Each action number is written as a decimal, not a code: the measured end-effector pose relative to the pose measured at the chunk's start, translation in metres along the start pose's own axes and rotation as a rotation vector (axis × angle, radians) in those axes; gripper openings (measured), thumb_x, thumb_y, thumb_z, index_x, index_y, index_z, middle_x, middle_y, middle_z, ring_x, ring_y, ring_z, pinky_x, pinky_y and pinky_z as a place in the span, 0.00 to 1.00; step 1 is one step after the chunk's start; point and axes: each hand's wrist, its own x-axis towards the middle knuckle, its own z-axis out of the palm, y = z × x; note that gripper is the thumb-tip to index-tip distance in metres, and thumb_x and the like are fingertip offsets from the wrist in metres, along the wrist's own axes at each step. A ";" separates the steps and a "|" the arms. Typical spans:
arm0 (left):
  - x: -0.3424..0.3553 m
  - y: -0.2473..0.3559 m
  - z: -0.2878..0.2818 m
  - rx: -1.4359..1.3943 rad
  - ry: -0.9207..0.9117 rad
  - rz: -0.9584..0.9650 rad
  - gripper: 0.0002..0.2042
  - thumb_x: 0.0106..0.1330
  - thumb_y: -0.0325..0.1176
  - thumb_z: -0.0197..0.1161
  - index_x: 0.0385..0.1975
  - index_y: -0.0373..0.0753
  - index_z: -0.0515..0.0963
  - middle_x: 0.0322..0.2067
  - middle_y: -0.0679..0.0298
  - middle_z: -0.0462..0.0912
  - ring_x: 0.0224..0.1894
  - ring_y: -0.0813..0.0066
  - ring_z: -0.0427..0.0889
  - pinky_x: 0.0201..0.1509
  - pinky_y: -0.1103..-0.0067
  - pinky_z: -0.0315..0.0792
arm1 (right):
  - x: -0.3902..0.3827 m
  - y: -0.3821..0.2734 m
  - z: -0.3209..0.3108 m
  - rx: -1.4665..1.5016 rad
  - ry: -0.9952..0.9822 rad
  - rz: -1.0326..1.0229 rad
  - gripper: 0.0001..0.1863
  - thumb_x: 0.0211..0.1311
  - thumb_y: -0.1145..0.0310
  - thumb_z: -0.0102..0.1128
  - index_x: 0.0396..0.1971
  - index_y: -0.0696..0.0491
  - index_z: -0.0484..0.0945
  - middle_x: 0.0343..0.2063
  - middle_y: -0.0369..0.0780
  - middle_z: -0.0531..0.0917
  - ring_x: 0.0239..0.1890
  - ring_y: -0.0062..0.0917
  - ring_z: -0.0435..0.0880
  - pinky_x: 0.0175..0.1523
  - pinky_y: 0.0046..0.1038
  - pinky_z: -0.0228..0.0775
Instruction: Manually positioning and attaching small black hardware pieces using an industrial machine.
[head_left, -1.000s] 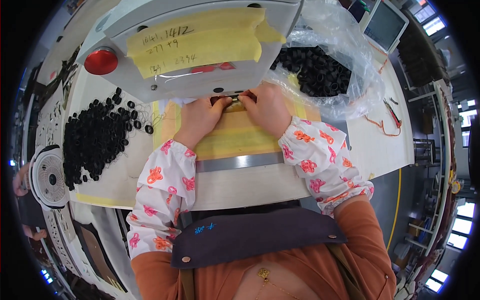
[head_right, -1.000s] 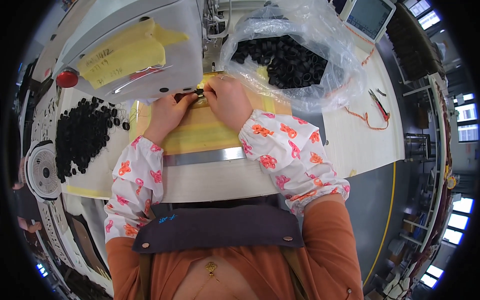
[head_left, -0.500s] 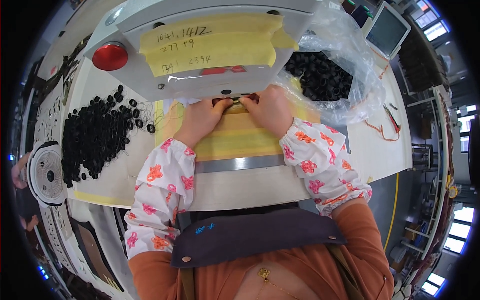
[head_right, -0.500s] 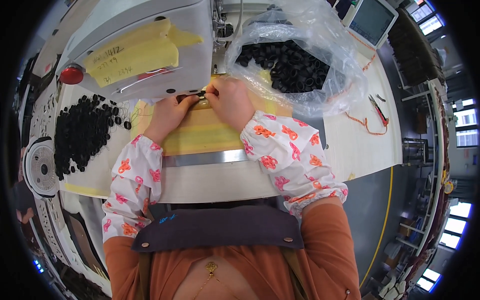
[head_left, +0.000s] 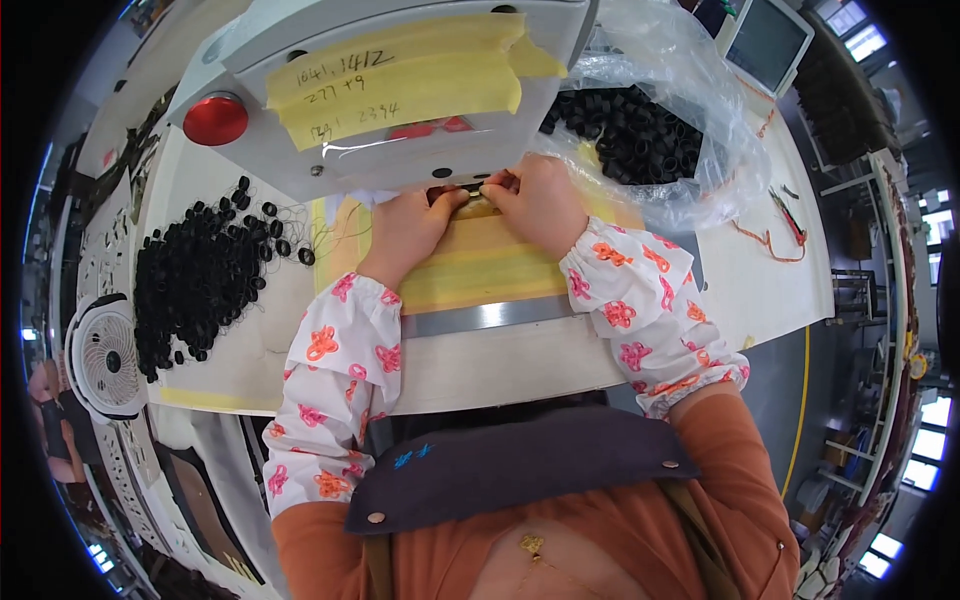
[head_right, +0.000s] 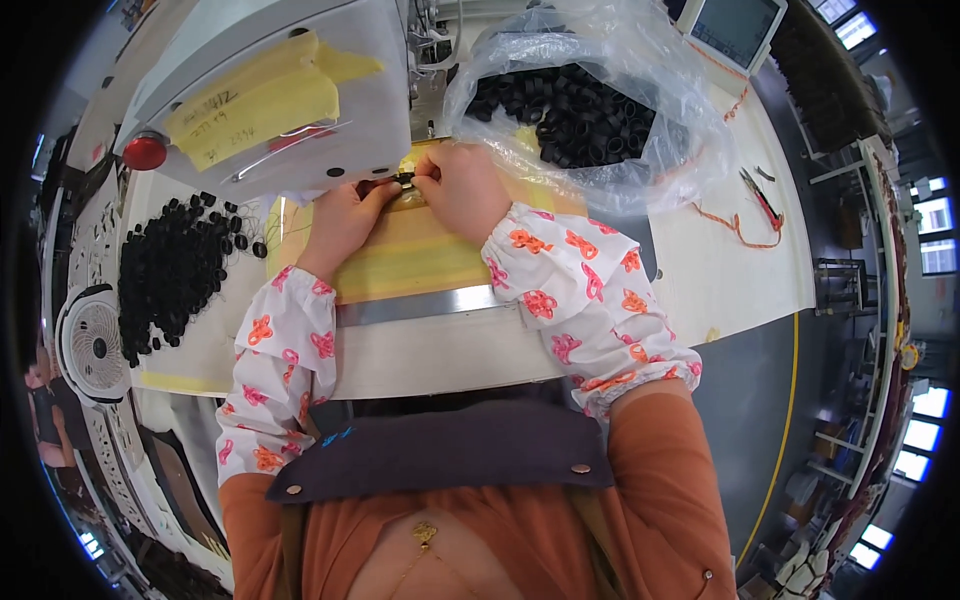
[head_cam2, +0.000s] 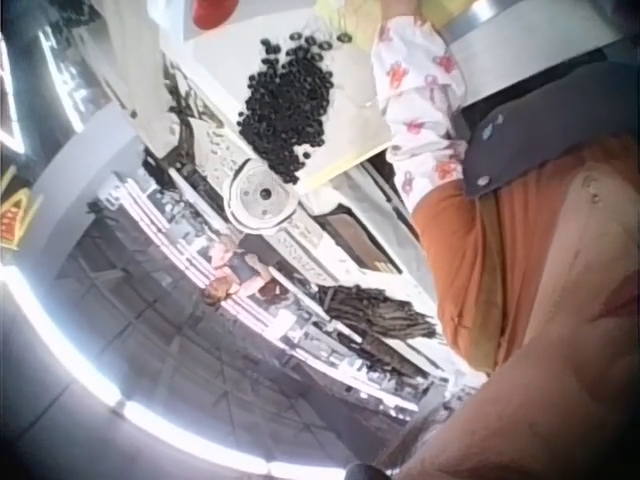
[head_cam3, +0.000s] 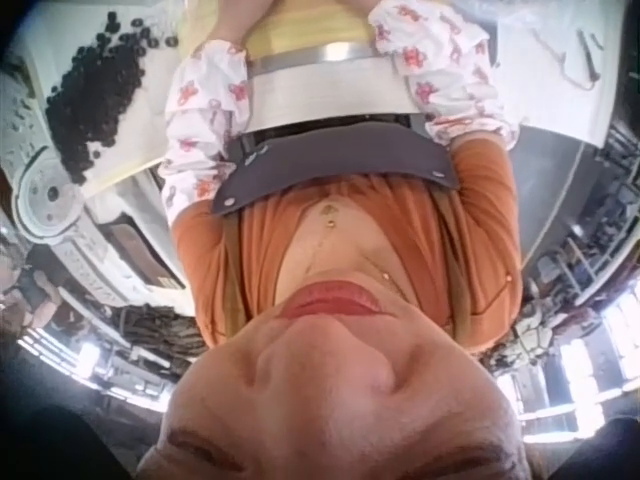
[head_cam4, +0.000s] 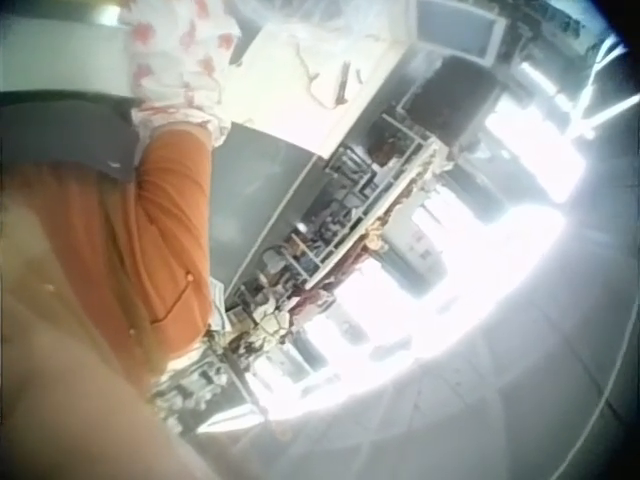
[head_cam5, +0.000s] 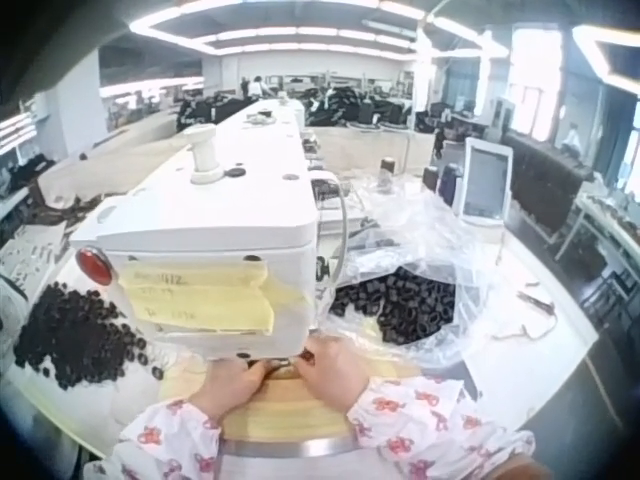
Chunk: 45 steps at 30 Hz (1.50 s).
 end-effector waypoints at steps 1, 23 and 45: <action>0.001 0.003 0.000 0.016 0.003 -0.028 0.11 0.55 0.38 0.59 0.30 0.36 0.77 0.21 0.61 0.78 0.23 0.74 0.75 0.29 0.79 0.67 | 0.000 0.002 -0.003 -0.011 -0.012 0.012 0.06 0.42 0.74 0.60 0.23 0.59 0.78 0.15 0.44 0.78 0.17 0.28 0.78 0.25 0.25 0.69; -0.041 0.034 -0.006 0.036 -0.054 0.493 0.06 0.55 0.29 0.56 0.30 0.39 0.76 0.18 0.58 0.75 0.20 0.60 0.75 0.24 0.72 0.67 | -0.019 0.003 -0.013 0.457 -0.340 0.332 0.10 0.44 0.70 0.62 0.23 0.60 0.74 0.15 0.38 0.77 0.18 0.19 0.76 0.25 0.22 0.68; -0.023 0.028 -0.019 -0.141 -0.130 0.125 0.11 0.53 0.31 0.59 0.37 0.41 0.76 0.16 0.59 0.75 0.17 0.73 0.74 0.25 0.80 0.67 | -0.012 -0.006 -0.014 0.528 -0.483 0.407 0.07 0.55 0.72 0.56 0.28 0.59 0.68 0.19 0.35 0.75 0.18 0.15 0.74 0.21 0.16 0.66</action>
